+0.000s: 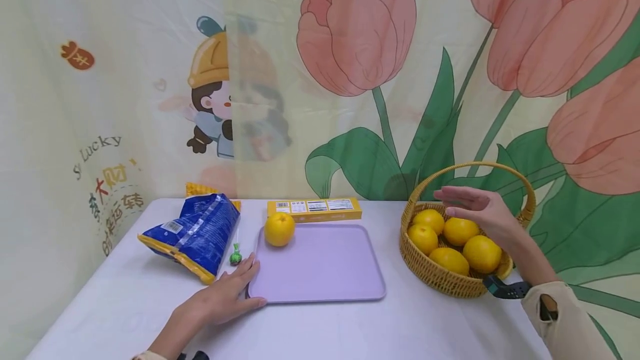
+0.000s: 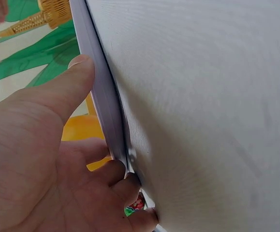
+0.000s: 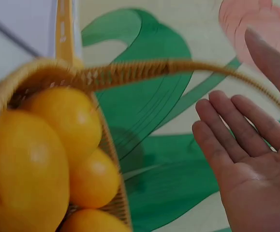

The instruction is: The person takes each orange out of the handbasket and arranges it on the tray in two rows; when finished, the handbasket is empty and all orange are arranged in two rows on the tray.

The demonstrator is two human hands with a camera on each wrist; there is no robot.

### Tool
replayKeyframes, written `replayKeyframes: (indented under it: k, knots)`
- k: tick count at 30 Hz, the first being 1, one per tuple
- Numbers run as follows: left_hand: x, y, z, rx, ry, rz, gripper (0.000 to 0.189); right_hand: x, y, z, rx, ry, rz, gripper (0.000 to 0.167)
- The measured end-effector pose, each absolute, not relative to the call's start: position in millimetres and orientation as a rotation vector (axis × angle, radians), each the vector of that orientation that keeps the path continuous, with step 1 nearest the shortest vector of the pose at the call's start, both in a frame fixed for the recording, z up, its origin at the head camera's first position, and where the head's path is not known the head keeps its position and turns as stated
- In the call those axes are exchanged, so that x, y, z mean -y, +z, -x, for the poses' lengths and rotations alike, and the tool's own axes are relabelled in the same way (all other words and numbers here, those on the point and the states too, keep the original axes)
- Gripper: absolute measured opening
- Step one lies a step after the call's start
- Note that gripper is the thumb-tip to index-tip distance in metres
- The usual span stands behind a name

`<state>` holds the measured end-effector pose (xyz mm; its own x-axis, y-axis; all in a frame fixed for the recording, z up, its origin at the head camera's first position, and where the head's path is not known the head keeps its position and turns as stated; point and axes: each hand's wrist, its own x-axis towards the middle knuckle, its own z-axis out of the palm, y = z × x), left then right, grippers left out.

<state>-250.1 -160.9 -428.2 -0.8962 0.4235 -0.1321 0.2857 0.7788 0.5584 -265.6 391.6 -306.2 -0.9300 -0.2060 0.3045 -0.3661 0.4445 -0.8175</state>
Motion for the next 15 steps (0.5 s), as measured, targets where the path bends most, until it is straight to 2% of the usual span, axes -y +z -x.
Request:
replayKeyframes:
  k: [8, 15]
  knots:
    - [162, -431, 250, -2.720, 0.828, -0.577, 0.090, -414, -331, 306, 2.695, 1.375, -0.104, 0.073]
    - [166, -437, 251, -2.731, 0.828, -0.631, 0.093, -411, -344, 332, 2.790, 1.360, 0.114, 0.080]
